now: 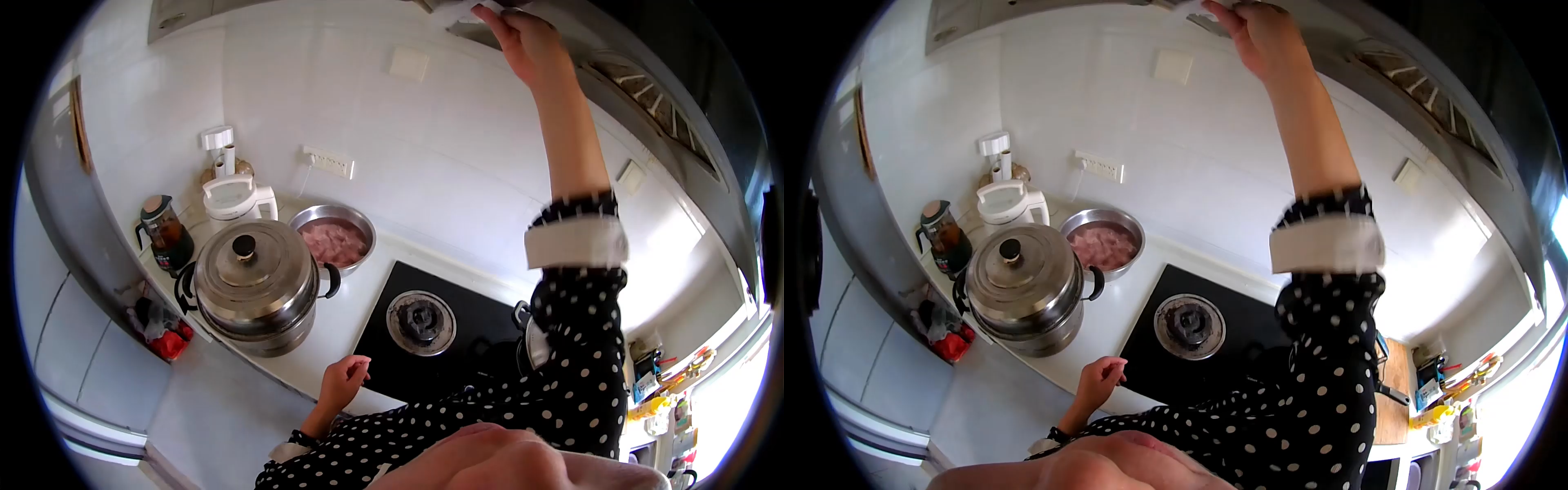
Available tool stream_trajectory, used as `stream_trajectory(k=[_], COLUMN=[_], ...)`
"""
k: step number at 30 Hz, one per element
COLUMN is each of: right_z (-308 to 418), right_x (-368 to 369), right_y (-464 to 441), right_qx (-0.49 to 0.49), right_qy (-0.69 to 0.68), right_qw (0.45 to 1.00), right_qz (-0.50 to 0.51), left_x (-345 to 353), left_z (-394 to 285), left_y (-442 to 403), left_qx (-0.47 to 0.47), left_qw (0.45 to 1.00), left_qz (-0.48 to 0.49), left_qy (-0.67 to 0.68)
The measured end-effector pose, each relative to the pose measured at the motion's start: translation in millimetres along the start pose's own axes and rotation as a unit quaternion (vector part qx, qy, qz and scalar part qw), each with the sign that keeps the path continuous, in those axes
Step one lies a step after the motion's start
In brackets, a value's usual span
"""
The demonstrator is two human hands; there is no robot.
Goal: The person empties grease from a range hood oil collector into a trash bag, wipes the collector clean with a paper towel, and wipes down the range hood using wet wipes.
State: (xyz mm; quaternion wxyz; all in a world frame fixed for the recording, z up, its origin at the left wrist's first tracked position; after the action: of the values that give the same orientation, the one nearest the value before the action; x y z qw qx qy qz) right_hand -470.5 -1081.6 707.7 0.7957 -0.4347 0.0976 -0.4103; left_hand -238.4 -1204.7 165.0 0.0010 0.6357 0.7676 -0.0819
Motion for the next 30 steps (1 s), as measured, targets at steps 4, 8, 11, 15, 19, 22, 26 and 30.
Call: stream_trajectory(k=[4, 8, 11, 15, 19, 22, 26, 30], right_z=[1.7, -14.8, 42.8, 55.1, -16.2, -77.8, -46.5, -18.6], right_x=[68.5, -7.1, -50.4, -143.1, -135.8, -97.8, -196.6, -219.0], right_y=[26.6, -18.3, 15.7, -38.6, -97.3, -99.3, -122.1, -135.5], right_qx=[0.049, 0.089, 0.007, -0.015, -0.038, -0.026, 0.026, -0.007], right_qy=[0.007, -0.017, 0.089, 0.177, 0.616, 0.697, 0.159, 0.149], right_qw=[0.995, 0.994, 0.983, 0.972, 0.787, 0.716, 0.976, 0.977], right_qz=[0.086, 0.055, -0.159, -0.151, 0.0, 0.043, -0.145, -0.153], left_x=[3.4, 12.4, 14.2, 6.6, -4.9, -2.7, -4.9, -19.8], left_z=[9.2, -0.8, -2.7, 11.7, 18.2, 19.7, 22.6, 33.1], left_y=[-1.5, -8.5, -8.3, -1.3, 0.0, 0.9, -0.1, -1.4], left_qx=[-0.004, 0.004, 0.011, -0.009, -0.024, -0.029, -0.021, -0.043], left_qw=[1.0, 0.999, 0.999, 0.999, 0.999, 0.999, 0.999, 0.998], left_qz=[0.024, 0.045, 0.044, 0.043, 0.017, 0.013, 0.017, -0.005], left_qy=[-0.019, -0.022, 0.003, -0.028, -0.042, -0.022, -0.024, -0.042])
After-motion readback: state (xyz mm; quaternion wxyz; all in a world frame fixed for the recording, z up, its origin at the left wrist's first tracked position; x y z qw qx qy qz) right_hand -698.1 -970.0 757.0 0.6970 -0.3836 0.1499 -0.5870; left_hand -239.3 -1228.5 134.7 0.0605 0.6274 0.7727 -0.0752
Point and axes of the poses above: each hand's wrist, its own y-axis away from the middle knuckle, its own x-axis out of the palm, z = x × y, the point moved 10 cm from there along -y, towards the middle knuckle
